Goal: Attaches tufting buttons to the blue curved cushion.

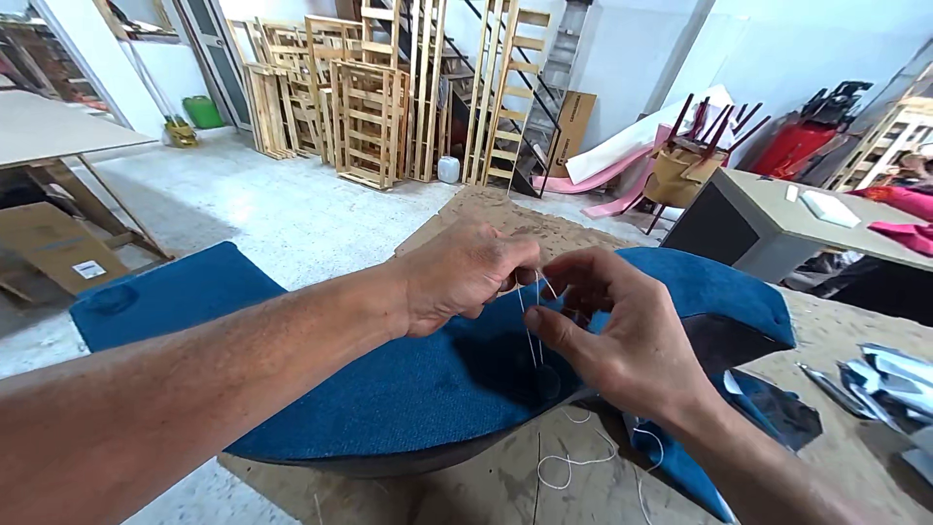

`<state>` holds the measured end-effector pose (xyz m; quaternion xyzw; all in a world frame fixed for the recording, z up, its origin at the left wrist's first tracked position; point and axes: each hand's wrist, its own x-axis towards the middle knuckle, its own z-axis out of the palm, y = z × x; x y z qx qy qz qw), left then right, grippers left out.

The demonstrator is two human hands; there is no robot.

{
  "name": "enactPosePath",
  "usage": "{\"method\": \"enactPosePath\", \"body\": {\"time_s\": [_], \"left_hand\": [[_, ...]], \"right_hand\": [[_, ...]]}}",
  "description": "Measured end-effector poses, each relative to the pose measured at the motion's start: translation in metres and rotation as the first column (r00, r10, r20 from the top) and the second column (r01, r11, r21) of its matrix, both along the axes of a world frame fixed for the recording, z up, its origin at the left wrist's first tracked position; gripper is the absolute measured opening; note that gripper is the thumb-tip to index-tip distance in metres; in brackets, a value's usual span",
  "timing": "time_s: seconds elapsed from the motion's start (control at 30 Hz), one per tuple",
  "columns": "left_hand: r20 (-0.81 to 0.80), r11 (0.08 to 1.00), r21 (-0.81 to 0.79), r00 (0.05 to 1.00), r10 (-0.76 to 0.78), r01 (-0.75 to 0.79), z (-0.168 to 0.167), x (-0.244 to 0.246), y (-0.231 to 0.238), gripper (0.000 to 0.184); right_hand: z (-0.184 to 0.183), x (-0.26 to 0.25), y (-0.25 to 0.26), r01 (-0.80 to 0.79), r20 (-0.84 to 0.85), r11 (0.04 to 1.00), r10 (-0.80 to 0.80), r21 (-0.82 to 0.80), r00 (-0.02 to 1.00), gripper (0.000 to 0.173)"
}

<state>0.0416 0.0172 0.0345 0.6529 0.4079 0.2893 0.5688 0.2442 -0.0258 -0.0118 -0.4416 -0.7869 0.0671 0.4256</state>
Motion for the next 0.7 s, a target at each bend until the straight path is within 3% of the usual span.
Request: {"method": "enactPosePath", "body": {"time_s": [0.07, 0.13, 0.33, 0.47, 0.57, 0.7], "left_hand": [[-0.013, 1.000, 0.023, 1.000, 0.015, -0.015, 0.000, 0.000, 0.000, 0.037], [-0.020, 0.999, 0.029, 0.999, 0.035, -0.034, 0.000, 0.000, 0.001, 0.038], [-0.070, 0.999, 0.022, 0.996, 0.047, -0.046, 0.002, -0.002, 0.001, 0.038], [-0.061, 0.999, 0.015, 0.998, 0.032, -0.031, 0.003, -0.003, 0.001, 0.037], [-0.057, 0.999, 0.015, 0.998, 0.029, -0.028, 0.004, -0.003, 0.001, 0.038], [-0.067, 0.999, 0.035, 0.998, 0.016, -0.014, 0.005, -0.003, 0.002, 0.039]], "right_hand": [[-0.004, -0.002, -0.002, 0.045, 0.063, 0.965, -0.063, 0.258, 0.996, 0.044], [-0.005, -0.006, -0.004, 0.063, 0.082, 0.903, -0.108, 0.424, 0.991, 0.039], [-0.015, -0.016, 0.002, 0.082, 0.099, 0.870, -0.148, 0.487, 0.984, 0.027], [-0.018, -0.017, 0.003, 0.080, 0.056, 0.932, -0.106, 0.353, 0.993, 0.020], [-0.011, -0.019, -0.002, 0.039, -0.105, 0.998, -0.033, 0.055, 0.994, 0.014], [0.003, -0.019, -0.005, -0.063, -0.294, 0.967, -0.013, -0.248, 0.956, 0.003]]}}
